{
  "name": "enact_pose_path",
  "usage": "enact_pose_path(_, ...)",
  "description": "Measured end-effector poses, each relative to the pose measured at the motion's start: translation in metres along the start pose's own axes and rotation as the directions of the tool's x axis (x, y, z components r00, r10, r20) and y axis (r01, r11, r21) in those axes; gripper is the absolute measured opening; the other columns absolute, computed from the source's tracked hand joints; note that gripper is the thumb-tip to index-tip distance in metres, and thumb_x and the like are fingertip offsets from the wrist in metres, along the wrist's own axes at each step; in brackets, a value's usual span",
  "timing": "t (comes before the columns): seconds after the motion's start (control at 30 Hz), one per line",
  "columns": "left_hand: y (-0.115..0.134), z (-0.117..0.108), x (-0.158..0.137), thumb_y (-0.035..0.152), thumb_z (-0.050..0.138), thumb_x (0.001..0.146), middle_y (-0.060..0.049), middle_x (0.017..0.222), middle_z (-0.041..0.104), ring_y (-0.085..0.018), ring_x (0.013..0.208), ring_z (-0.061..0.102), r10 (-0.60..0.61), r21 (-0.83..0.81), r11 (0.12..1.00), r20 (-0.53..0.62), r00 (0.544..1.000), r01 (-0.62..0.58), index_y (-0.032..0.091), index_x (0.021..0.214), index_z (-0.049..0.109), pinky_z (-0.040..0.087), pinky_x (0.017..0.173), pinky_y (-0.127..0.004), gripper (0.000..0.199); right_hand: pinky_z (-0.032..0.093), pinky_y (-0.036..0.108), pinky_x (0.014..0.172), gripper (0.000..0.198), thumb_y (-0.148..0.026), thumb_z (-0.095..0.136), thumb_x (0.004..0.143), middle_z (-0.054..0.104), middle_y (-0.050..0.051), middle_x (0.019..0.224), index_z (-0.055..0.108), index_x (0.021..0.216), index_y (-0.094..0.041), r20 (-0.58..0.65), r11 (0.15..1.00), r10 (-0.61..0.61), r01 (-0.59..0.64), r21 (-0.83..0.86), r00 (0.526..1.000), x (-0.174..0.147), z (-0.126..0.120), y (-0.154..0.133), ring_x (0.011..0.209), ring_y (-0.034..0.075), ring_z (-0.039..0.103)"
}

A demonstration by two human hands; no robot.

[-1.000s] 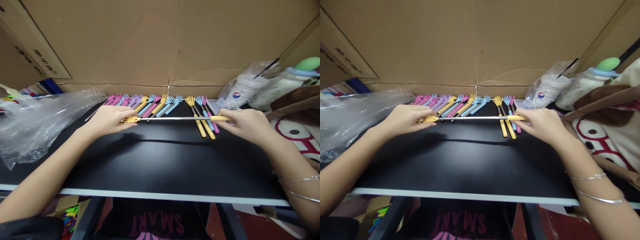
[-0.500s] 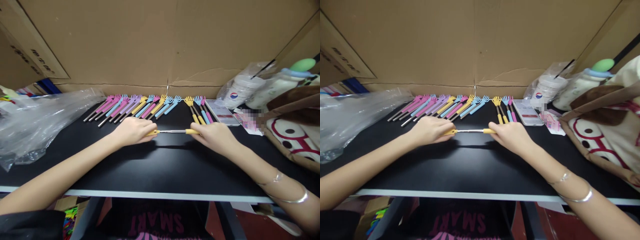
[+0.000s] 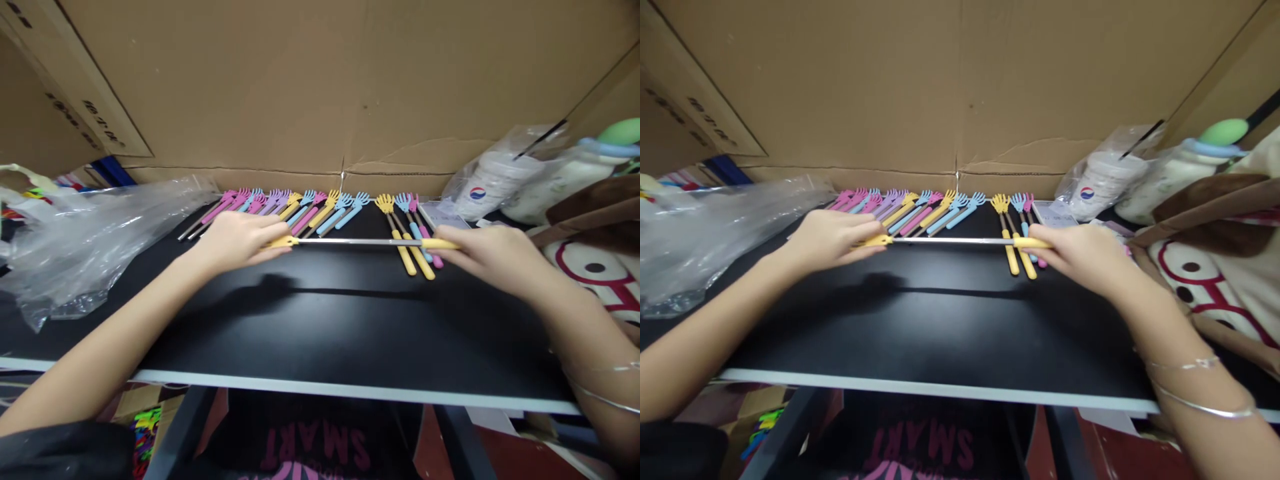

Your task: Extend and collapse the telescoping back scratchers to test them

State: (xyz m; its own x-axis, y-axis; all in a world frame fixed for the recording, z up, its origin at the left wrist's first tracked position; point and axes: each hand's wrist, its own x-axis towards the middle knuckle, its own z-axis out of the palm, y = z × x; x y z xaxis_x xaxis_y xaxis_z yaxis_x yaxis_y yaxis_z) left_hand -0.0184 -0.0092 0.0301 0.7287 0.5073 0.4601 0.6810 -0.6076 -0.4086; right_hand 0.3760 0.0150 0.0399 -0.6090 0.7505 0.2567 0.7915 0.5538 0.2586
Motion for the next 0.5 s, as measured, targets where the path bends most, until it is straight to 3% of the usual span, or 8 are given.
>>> enact_pose_path(0.27, -0.013, -0.007, -0.005, 0.050, 0.028, 0.098, -0.002, 0.073, 0.061, -0.014, 0.064, 0.056, -0.072, 0.029, 0.997, 0.118, 0.990, 0.069, 0.022, 0.088, 0.062, 0.024, 0.050, -0.025, 0.045, 0.031, 0.028, 0.054, 0.064, -0.073, 0.020, 0.087, 0.060, 0.004, 0.066, 0.062, 0.089, -0.026, 0.136, 0.982, 0.047, -0.071, 0.176, 0.990, -0.003, -0.004, 0.027, 0.054, 0.016, 0.053)
enact_pose_path(0.4, -0.024, -0.009, -0.011, 0.051, 0.026, 0.098, -0.004, 0.083, 0.062, -0.016, 0.069, 0.058, -0.188, 0.054, 0.982, 0.173, 0.967, 0.181, 0.022, 0.089, 0.062, 0.023, 0.050, -0.025, 0.046, 0.029, 0.028, 0.052, 0.072, -0.081, 0.019, 0.080, 0.062, 0.006, 0.069, 0.063, 0.091, -0.025, 0.145, 0.976, 0.142, -0.163, 0.145, 0.979, -0.010, 0.000, 0.054, 0.054, 0.017, 0.052)
enact_pose_path(0.5, -0.032, -0.008, -0.017, 0.052, 0.028, 0.097, -0.005, 0.087, 0.062, -0.017, 0.071, 0.059, -0.248, 0.077, 0.969, 0.209, 0.946, 0.237, 0.022, 0.090, 0.061, 0.022, 0.050, -0.025, 0.045, 0.030, 0.027, 0.052, 0.066, -0.079, 0.025, 0.081, 0.063, 0.006, 0.070, 0.063, 0.090, -0.026, 0.123, 0.972, 0.196, -0.209, 0.103, 0.973, -0.014, 0.003, 0.065, 0.054, 0.016, 0.052)
